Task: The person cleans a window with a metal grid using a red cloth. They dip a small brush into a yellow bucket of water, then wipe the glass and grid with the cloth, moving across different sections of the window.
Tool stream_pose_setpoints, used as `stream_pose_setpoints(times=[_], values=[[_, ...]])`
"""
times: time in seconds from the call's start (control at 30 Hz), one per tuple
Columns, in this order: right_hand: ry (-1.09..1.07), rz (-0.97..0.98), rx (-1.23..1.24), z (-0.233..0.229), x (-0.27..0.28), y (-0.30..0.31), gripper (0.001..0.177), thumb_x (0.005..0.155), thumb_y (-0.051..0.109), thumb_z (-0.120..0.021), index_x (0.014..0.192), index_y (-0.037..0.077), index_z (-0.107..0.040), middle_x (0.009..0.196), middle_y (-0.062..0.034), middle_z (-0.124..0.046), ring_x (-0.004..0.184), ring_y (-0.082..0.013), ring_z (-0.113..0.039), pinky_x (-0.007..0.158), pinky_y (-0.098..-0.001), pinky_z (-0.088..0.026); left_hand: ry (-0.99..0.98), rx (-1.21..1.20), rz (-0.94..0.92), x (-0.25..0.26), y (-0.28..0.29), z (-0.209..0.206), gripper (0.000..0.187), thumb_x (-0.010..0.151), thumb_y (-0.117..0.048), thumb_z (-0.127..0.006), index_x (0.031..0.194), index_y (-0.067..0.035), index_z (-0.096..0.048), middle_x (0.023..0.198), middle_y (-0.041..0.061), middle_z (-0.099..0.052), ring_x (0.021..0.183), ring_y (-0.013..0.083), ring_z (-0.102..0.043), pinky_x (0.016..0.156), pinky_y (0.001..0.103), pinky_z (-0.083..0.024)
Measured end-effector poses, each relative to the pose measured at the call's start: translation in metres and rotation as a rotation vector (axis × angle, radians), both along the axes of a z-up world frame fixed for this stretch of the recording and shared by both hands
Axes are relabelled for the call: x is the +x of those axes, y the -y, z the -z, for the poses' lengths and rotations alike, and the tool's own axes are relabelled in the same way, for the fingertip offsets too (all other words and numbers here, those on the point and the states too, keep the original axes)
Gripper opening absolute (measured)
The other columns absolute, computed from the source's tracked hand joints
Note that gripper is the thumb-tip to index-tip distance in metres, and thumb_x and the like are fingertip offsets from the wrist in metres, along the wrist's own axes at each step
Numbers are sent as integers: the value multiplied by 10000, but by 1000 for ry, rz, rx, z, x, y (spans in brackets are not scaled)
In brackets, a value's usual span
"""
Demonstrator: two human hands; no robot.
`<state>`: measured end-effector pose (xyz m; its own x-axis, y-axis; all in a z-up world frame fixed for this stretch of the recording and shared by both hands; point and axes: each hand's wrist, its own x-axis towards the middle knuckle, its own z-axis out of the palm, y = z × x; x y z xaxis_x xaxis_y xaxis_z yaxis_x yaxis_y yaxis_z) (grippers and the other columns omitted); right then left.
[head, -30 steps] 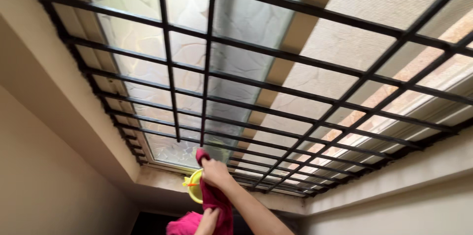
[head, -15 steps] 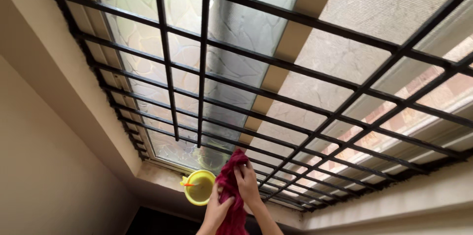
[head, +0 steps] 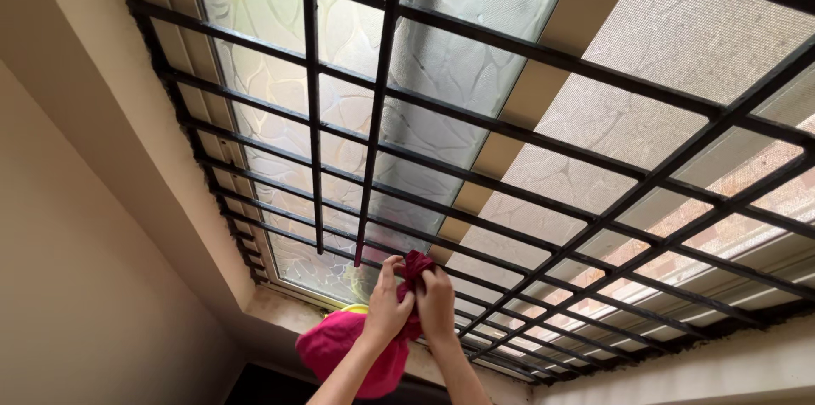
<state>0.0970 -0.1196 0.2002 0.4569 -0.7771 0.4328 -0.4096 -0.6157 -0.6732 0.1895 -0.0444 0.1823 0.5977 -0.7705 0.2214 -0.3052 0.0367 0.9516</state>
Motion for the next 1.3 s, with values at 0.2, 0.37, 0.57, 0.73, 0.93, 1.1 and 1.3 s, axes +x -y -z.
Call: stream_pose_setpoints(times=[0.2, 0.37, 0.57, 0.73, 0.93, 1.1, 1.3], values=[[-83, 7, 111, 0, -15, 13, 113, 800, 25, -732, 907, 33, -765, 871, -173, -748, 842, -326, -735, 742, -436, -557, -159, 146, 129, -8, -8, 19, 585, 835, -145, -703, 1341, -102, -413, 794, 117, -680, 699, 270, -673, 680, 373, -538], [371, -244, 488, -39, -45, 5, 147, 965, 1, -674, 1097, -3, -739, 991, -155, -769, 906, -211, -713, 795, -337, -572, -231, 71, 204, -4, -36, -29, 454, 932, -306, -716, 1262, -92, -490, 622, 52, -578, 564, 101, -505, 533, 286, -421], [703, -387, 938, -86, -95, -29, 426, 986, 45, -583, 1366, 27, -391, 1210, -196, -714, 1025, -237, -742, 819, -386, -645, -343, -147, 475, -6, -52, -59, 227, 1067, -237, -604, 1086, -11, -601, 775, -17, -579, 728, 52, -469, 631, 247, -402], [697, -236, 951, -113, -110, -46, 716, 799, -11, -686, 1392, 243, -374, 1214, -93, -699, 978, -210, -740, 792, -372, -652, -411, -182, 657, -21, -54, -65, 236, 1108, -218, -552, 1072, 7, -611, 909, -18, -563, 886, 70, -523, 796, 250, -455], [704, -263, 599, -124, -151, -50, 304, 808, -112, -715, 1082, 1, -647, 1057, -111, -679, 959, -152, -702, 806, -297, -623, -484, -79, 778, -51, -67, -122, 343, 1017, -269, -548, 1308, -91, -575, 1100, 6, -689, 1024, 86, -641, 920, 265, -521], [550, 0, 183, -159, -172, -65, 212, 750, -132, -767, 876, 10, -674, 917, 3, -578, 827, -85, -634, 689, -219, -566, -306, 0, 678, -75, -88, -179, 391, 894, -215, -718, 1190, -61, -514, 1060, 52, -722, 993, 115, -727, 865, 307, -599], [430, 59, 216, -174, -190, -70, 211, 726, -95, -817, 854, 39, -715, 934, -31, -591, 813, -108, -610, 701, -240, -545, -151, -84, 536, -103, -85, -204, 155, 946, -65, -614, 1074, -22, -690, 908, 110, -762, 865, 227, -723, 782, 346, -564]])
